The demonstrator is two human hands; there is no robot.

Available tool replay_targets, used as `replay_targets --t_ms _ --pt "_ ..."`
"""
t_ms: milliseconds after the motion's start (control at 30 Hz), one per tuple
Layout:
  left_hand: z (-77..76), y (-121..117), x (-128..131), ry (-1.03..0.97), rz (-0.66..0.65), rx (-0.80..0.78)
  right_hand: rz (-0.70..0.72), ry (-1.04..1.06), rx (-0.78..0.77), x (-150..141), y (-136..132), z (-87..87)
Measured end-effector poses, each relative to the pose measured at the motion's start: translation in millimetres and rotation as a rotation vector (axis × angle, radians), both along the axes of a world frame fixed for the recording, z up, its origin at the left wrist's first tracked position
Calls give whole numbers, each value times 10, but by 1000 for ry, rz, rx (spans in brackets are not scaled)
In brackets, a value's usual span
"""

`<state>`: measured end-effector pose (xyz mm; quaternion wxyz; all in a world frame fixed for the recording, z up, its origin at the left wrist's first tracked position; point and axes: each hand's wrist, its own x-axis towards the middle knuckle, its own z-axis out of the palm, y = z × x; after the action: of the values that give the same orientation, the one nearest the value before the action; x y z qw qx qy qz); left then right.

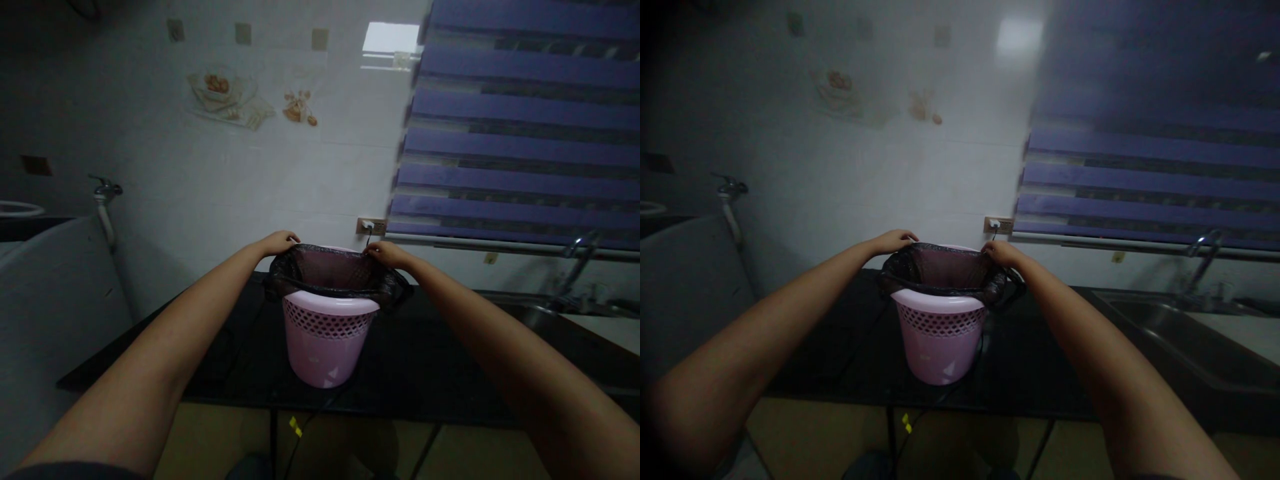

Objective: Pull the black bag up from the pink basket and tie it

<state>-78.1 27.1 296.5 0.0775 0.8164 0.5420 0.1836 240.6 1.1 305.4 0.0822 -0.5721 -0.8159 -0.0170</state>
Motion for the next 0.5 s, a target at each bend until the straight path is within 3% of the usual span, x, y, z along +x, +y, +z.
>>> replay_targets --t_ms 500 --pt "3 -148 -27 -56 -15 -6 -25 78 12 5 -180 -5"
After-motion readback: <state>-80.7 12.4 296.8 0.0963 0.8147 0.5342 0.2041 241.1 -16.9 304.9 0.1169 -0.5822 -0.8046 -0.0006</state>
